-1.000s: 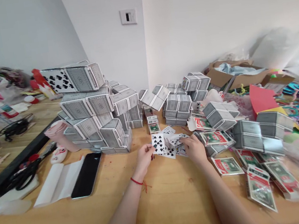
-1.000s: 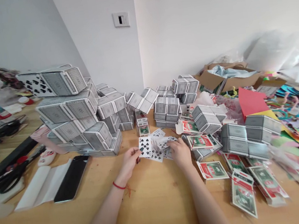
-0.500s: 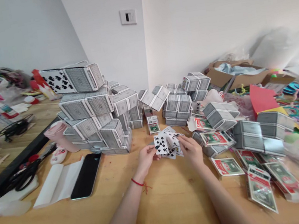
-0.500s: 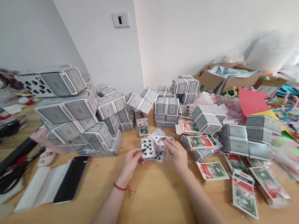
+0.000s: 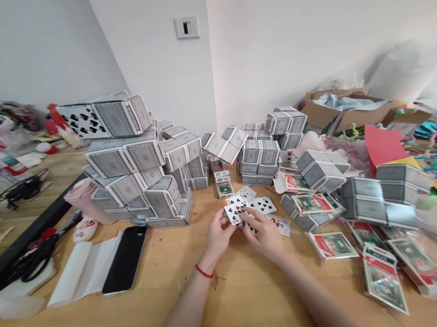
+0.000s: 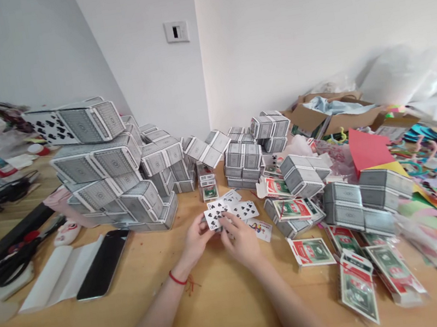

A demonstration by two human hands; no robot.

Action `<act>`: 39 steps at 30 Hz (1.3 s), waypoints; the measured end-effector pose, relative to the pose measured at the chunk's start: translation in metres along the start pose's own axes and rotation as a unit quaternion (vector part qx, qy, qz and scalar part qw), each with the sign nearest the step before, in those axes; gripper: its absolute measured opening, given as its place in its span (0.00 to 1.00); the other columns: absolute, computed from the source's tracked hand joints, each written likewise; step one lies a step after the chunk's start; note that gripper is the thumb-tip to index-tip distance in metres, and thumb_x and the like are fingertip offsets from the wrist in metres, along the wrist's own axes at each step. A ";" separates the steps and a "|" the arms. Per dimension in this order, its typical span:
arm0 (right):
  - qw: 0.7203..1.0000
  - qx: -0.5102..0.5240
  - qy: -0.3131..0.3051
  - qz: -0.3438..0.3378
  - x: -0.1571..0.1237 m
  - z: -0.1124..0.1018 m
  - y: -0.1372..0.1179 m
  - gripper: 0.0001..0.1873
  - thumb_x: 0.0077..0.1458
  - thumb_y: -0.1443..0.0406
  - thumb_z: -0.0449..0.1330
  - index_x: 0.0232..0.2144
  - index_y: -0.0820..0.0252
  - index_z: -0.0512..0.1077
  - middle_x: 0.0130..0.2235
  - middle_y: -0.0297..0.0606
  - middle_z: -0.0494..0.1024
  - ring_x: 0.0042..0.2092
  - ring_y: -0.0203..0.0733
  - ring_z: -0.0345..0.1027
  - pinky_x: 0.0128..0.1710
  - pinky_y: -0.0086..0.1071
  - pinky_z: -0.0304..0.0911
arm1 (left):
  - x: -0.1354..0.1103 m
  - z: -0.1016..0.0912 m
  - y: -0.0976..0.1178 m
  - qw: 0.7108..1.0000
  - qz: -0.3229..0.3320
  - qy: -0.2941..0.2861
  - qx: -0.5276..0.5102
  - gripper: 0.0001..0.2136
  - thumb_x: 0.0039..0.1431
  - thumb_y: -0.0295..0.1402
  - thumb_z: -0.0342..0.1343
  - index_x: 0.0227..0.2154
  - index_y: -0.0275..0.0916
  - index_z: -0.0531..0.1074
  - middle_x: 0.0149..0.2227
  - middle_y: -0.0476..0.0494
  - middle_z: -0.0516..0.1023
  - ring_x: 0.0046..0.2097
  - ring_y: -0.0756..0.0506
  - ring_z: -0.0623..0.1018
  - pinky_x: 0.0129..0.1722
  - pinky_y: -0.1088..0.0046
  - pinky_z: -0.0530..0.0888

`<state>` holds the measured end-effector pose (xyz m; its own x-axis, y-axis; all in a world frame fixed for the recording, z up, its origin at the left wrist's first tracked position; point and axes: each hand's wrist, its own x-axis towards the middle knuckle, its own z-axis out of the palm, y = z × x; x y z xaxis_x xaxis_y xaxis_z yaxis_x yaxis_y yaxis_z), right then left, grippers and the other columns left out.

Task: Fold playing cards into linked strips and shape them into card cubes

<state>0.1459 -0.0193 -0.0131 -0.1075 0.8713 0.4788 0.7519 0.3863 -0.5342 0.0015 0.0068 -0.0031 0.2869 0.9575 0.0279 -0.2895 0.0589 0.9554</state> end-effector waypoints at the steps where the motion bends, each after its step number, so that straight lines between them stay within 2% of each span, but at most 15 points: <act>1: 0.999 0.023 0.015 0.020 0.000 0.001 0.000 0.16 0.53 0.66 0.50 0.43 0.54 0.71 0.51 0.42 0.68 0.38 0.40 0.70 0.40 0.34 0.66 | 0.000 0.001 -0.001 1.000 0.005 0.006 -0.002 0.21 0.48 0.27 0.55 0.47 0.36 0.60 0.42 0.39 0.75 0.42 0.45 0.75 0.42 0.66 0.72; 5: 0.982 0.154 0.069 0.087 0.002 0.005 0.001 0.13 0.53 0.62 0.51 0.39 0.56 0.72 0.53 0.45 0.63 0.36 0.39 0.70 0.33 0.33 0.68 | -0.001 0.005 -0.006 1.000 0.011 0.020 -0.004 0.24 0.48 0.27 0.55 0.49 0.37 0.57 0.42 0.39 0.75 0.42 0.44 0.75 0.41 0.66 0.72; 9: 0.939 0.284 0.099 0.165 0.005 0.006 0.005 0.12 0.48 0.61 0.56 0.37 0.57 0.70 0.54 0.47 0.60 0.34 0.38 0.69 0.28 0.32 0.68 | -0.002 0.005 -0.010 0.999 0.025 0.015 0.017 0.23 0.48 0.27 0.55 0.48 0.37 0.58 0.41 0.39 0.75 0.42 0.45 0.75 0.43 0.66 0.70; 12: 0.915 0.323 0.124 0.206 0.007 0.006 0.011 0.12 0.42 0.62 0.60 0.32 0.59 0.68 0.48 0.44 0.66 0.31 0.36 0.67 0.29 0.32 0.66 | -0.004 0.002 -0.008 0.999 0.036 -0.031 0.026 0.20 0.47 0.27 0.55 0.46 0.36 0.61 0.44 0.39 0.73 0.44 0.44 0.74 0.45 0.66 0.69; 15: 0.915 0.323 0.108 0.216 0.009 0.005 0.017 0.11 0.38 0.63 0.62 0.27 0.59 0.65 0.37 0.38 0.70 0.32 0.38 0.65 0.29 0.31 0.63 | -0.004 -0.002 -0.003 0.996 0.037 -0.066 0.049 0.15 0.48 0.29 0.54 0.41 0.35 0.66 0.44 0.39 0.72 0.45 0.43 0.72 0.45 0.67 0.68; 17: 0.918 0.324 0.085 0.211 0.009 0.005 0.018 0.12 0.37 0.64 0.62 0.24 0.58 0.62 0.35 0.37 0.70 0.34 0.39 0.65 0.30 0.30 0.62 | -0.003 -0.004 -0.001 0.997 0.044 -0.027 0.064 0.15 0.48 0.30 0.55 0.41 0.36 0.66 0.43 0.40 0.72 0.44 0.44 0.72 0.44 0.68 0.68; 19: 0.917 0.334 0.062 0.207 0.009 0.005 0.017 0.14 0.35 0.65 0.62 0.22 0.58 0.58 0.37 0.38 0.70 0.36 0.40 0.64 0.30 0.30 0.62 | -0.001 -0.006 -0.001 0.995 0.058 0.032 0.070 0.21 0.47 0.30 0.57 0.46 0.38 0.62 0.42 0.42 0.72 0.43 0.46 0.72 0.41 0.70 0.69; 21: 0.909 0.359 0.043 0.209 0.009 0.006 0.015 0.16 0.34 0.66 0.63 0.22 0.57 0.56 0.39 0.38 0.69 0.36 0.40 0.64 0.30 0.30 0.62 | 0.002 -0.009 -0.003 0.993 0.065 0.063 0.078 0.25 0.46 0.30 0.57 0.49 0.40 0.59 0.40 0.43 0.72 0.40 0.47 0.73 0.38 0.72 0.70; 22: 0.900 0.378 0.040 0.214 0.009 0.007 0.014 0.18 0.34 0.67 0.63 0.22 0.57 0.55 0.40 0.38 0.68 0.36 0.39 0.65 0.31 0.30 0.63 | 0.004 -0.010 -0.004 0.992 0.064 0.070 0.084 0.24 0.46 0.30 0.57 0.49 0.39 0.61 0.39 0.44 0.73 0.39 0.48 0.73 0.38 0.73 0.70; 25: 0.852 0.461 0.042 0.245 0.009 0.009 0.009 0.22 0.33 0.67 0.65 0.26 0.55 0.54 0.41 0.35 0.67 0.32 0.36 0.66 0.30 0.32 0.66 | 0.007 -0.013 -0.008 0.988 0.058 0.111 0.092 0.16 0.46 0.30 0.57 0.40 0.35 0.66 0.36 0.43 0.74 0.38 0.48 0.74 0.37 0.73 0.70; 28: 0.793 0.543 0.013 0.274 0.009 0.011 0.004 0.22 0.36 0.64 0.64 0.32 0.54 0.56 0.35 0.32 0.70 0.31 0.37 0.68 0.31 0.36 0.68 | 0.009 -0.014 -0.010 0.985 0.023 0.166 0.052 0.15 0.43 0.29 0.58 0.36 0.35 0.66 0.36 0.42 0.74 0.37 0.48 0.74 0.35 0.74 0.71; 30: 0.769 0.569 0.007 0.292 0.009 0.012 0.001 0.23 0.38 0.61 0.64 0.35 0.54 0.58 0.31 0.32 0.72 0.32 0.40 0.70 0.32 0.38 0.68 | 0.008 -0.014 -0.011 0.984 -0.011 0.178 0.004 0.16 0.42 0.28 0.58 0.36 0.36 0.65 0.36 0.43 0.74 0.35 0.48 0.75 0.33 0.73 0.71; 32: 0.756 0.575 0.025 0.310 0.009 0.014 0.001 0.24 0.37 0.60 0.65 0.35 0.54 0.58 0.29 0.32 0.73 0.33 0.41 0.71 0.34 0.39 0.68 | 0.008 -0.013 -0.011 0.984 -0.033 0.174 -0.030 0.17 0.41 0.28 0.58 0.38 0.37 0.63 0.35 0.44 0.74 0.34 0.48 0.75 0.32 0.73 0.72; 35: 0.761 0.559 0.036 0.327 0.008 0.015 0.004 0.23 0.36 0.59 0.65 0.36 0.56 0.62 0.29 0.33 0.75 0.31 0.41 0.71 0.33 0.37 0.68 | 0.006 -0.011 -0.008 0.989 -0.042 0.139 -0.016 0.19 0.41 0.27 0.58 0.40 0.36 0.64 0.35 0.43 0.75 0.34 0.48 0.75 0.32 0.73 0.72; 39: 0.806 0.490 0.025 0.333 0.009 0.012 0.009 0.20 0.36 0.56 0.65 0.31 0.60 0.68 0.30 0.38 0.77 0.29 0.41 0.71 0.28 0.32 0.67 | 0.007 -0.012 -0.005 0.996 -0.029 0.069 0.051 0.16 0.41 0.26 0.58 0.38 0.34 0.69 0.40 0.39 0.75 0.39 0.46 0.75 0.37 0.72 0.71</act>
<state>0.1444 -0.0045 -0.0219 0.1526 0.9802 -0.1264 -0.2440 -0.0865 -0.9659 -0.0062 0.0169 -0.0115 0.1712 0.9833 -0.0623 -0.1797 0.0933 0.9793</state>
